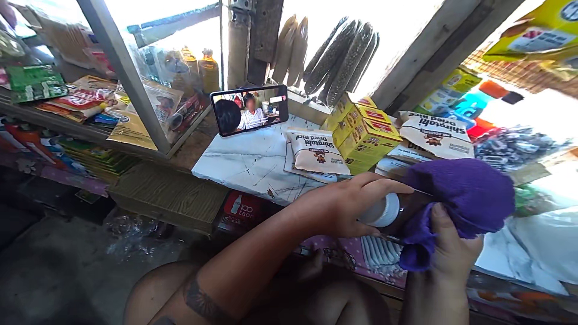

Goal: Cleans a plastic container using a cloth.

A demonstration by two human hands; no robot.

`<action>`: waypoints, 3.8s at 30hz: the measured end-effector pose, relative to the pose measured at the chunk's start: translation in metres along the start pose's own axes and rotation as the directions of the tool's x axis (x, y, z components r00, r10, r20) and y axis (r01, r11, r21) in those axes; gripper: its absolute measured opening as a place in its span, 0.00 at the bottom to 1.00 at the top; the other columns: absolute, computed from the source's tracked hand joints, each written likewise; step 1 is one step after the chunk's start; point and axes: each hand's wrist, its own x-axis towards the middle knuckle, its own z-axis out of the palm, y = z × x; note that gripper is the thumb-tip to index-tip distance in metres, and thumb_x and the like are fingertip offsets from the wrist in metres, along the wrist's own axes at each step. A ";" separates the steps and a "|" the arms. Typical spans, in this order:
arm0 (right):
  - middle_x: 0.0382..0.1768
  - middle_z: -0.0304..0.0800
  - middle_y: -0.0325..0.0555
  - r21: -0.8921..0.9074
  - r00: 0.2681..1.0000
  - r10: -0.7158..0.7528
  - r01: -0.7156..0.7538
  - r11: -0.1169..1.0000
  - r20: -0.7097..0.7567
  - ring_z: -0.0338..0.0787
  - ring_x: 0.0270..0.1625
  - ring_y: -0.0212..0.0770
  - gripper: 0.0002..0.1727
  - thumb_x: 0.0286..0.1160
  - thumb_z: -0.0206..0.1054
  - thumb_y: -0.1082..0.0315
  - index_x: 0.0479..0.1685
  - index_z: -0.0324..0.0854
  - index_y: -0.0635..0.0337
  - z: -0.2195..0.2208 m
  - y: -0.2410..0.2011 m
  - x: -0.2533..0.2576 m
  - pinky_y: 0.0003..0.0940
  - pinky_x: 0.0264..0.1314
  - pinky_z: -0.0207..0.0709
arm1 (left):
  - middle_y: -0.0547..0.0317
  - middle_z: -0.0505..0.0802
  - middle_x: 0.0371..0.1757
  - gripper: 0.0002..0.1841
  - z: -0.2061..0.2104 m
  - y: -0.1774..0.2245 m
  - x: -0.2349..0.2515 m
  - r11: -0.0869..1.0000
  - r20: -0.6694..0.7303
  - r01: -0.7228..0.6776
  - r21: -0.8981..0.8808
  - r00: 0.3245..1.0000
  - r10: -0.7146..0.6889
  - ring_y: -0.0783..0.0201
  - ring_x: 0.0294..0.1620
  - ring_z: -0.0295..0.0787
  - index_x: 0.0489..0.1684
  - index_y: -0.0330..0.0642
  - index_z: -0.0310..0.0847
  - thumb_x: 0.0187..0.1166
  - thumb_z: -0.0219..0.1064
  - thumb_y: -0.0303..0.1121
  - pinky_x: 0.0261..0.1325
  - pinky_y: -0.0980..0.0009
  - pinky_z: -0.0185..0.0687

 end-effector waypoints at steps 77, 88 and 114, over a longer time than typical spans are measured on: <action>0.69 0.80 0.37 -0.395 0.984 -0.023 0.093 0.914 0.177 0.83 0.66 0.20 0.40 0.67 0.70 0.68 0.85 0.60 0.59 0.010 -0.026 0.012 0.22 0.66 0.81 | 0.55 0.92 0.42 0.41 -0.007 0.012 0.004 0.880 0.054 0.474 0.033 0.878 -0.475 0.60 0.45 0.93 0.70 0.44 0.69 0.59 0.84 0.52 0.47 0.55 0.89; 0.73 0.79 0.48 -0.556 0.926 -0.035 0.255 0.791 0.375 0.81 0.71 0.30 0.39 0.68 0.69 0.62 0.85 0.63 0.54 0.019 -0.042 0.022 0.32 0.72 0.77 | 0.54 0.92 0.43 0.42 -0.007 0.012 0.004 0.885 0.042 0.464 0.036 0.884 -0.465 0.59 0.45 0.92 0.71 0.41 0.69 0.59 0.83 0.54 0.47 0.52 0.89; 0.73 0.78 0.45 -0.534 0.920 -0.035 0.257 0.805 0.391 0.80 0.71 0.26 0.39 0.69 0.69 0.61 0.85 0.62 0.53 0.022 -0.040 0.023 0.26 0.72 0.75 | 0.51 0.91 0.43 0.44 -0.008 0.018 0.006 0.857 0.032 0.515 0.031 0.856 -0.516 0.57 0.43 0.92 0.73 0.40 0.68 0.58 0.86 0.50 0.44 0.52 0.89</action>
